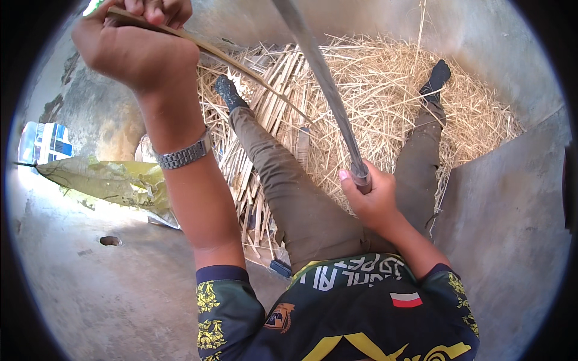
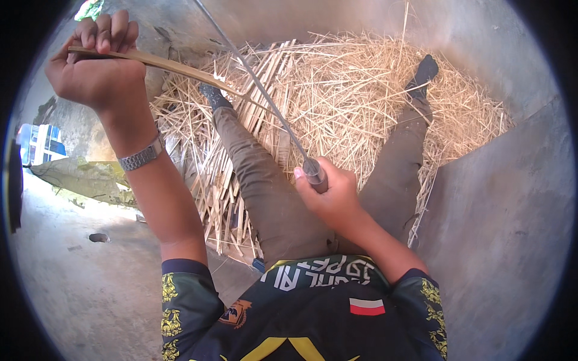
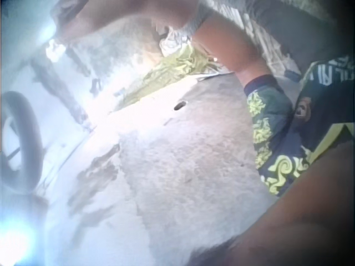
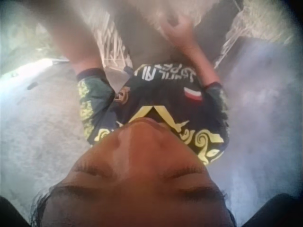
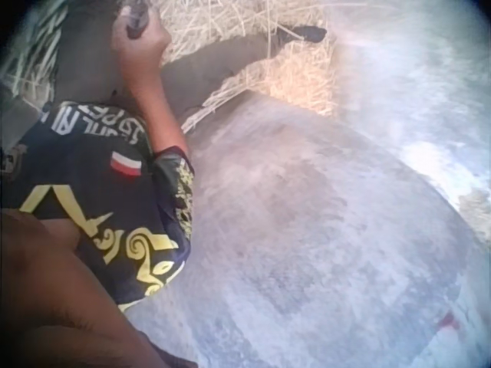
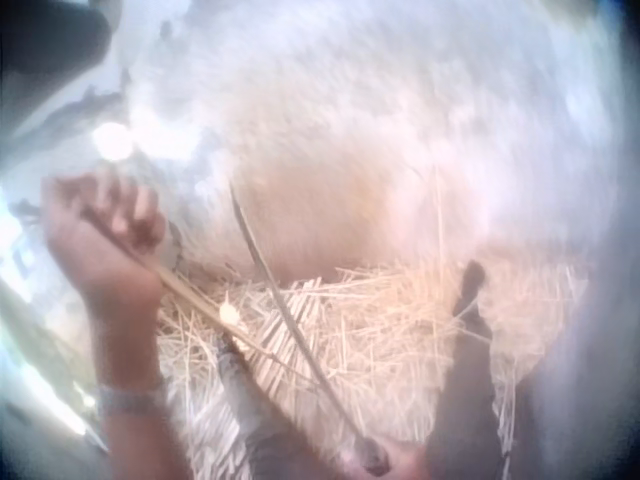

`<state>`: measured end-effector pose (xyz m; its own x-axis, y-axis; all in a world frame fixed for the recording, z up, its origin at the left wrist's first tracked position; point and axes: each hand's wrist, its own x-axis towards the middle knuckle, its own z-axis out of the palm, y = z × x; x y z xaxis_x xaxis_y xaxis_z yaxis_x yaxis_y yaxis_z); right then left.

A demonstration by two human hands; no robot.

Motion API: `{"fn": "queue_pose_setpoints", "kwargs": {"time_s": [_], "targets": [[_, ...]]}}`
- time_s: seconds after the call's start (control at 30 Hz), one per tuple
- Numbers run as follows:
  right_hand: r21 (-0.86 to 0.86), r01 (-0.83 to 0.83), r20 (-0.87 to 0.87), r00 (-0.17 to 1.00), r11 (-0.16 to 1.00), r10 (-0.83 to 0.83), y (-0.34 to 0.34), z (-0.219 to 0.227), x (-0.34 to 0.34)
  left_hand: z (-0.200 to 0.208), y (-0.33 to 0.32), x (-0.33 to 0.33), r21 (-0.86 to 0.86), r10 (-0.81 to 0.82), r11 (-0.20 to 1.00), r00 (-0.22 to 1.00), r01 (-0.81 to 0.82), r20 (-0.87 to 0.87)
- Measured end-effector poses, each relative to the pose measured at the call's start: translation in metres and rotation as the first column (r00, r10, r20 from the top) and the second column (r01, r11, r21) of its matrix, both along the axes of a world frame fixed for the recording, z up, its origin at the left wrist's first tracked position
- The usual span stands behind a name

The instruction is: The person sits on a concrete floor and uses a large knife to split long bamboo sticks into thin strips. They hold the bamboo with their left hand and strike it with the knife in their right hand, creating a pile of processed strips.

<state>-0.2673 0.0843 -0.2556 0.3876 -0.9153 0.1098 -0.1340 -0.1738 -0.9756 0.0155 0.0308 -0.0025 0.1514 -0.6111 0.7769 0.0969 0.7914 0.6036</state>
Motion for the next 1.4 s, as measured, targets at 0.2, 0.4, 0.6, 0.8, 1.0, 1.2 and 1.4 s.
{"fn": "queue_pose_setpoints", "kwargs": {"time_s": [0.2,0.4,0.6,0.8,1.0,1.2,1.4], "targets": [[0.112,-0.058,-0.194,0.978,0.992,0.079,0.006,-0.033,0.004,-0.012,-0.025,-0.061,-0.04,0.358,0.932,0.931,-0.361,-0.073],[0.149,0.037,0.154,0.986,0.988,-0.06,-0.01,0.029,-0.015,-0.003,-0.028,-0.056,-0.008,0.417,0.904,0.884,-0.428,-0.214],[0.191,0.019,0.366,0.926,0.981,-0.089,-0.008,-0.003,-0.01,0.002,-0.032,-0.103,0.034,0.461,0.865,0.765,-0.501,-0.45],[0.281,-0.087,-0.183,0.973,0.956,0.143,-0.017,-0.04,-0.017,-0.004,-0.032,-0.083,-0.04,0.388,0.911,0.885,-0.41,-0.257],[0.393,-0.13,0.076,0.991,0.91,0.109,-0.023,0.012,-0.045,0.0,-0.04,-0.07,-0.007,0.431,0.898,0.881,-0.44,-0.195],[0.151,-0.002,0.604,0.792,0.989,-0.09,-0.016,0.032,-0.027,-0.013,-0.035,-0.066,-0.041,0.35,0.926,0.895,-0.375,-0.275],[0.187,-0.026,-0.352,0.932,0.982,0.091,-0.022,-0.056,-0.03,-0.013,-0.038,-0.082,-0.041,0.539,0.833,0.827,-0.551,-0.16]]}}
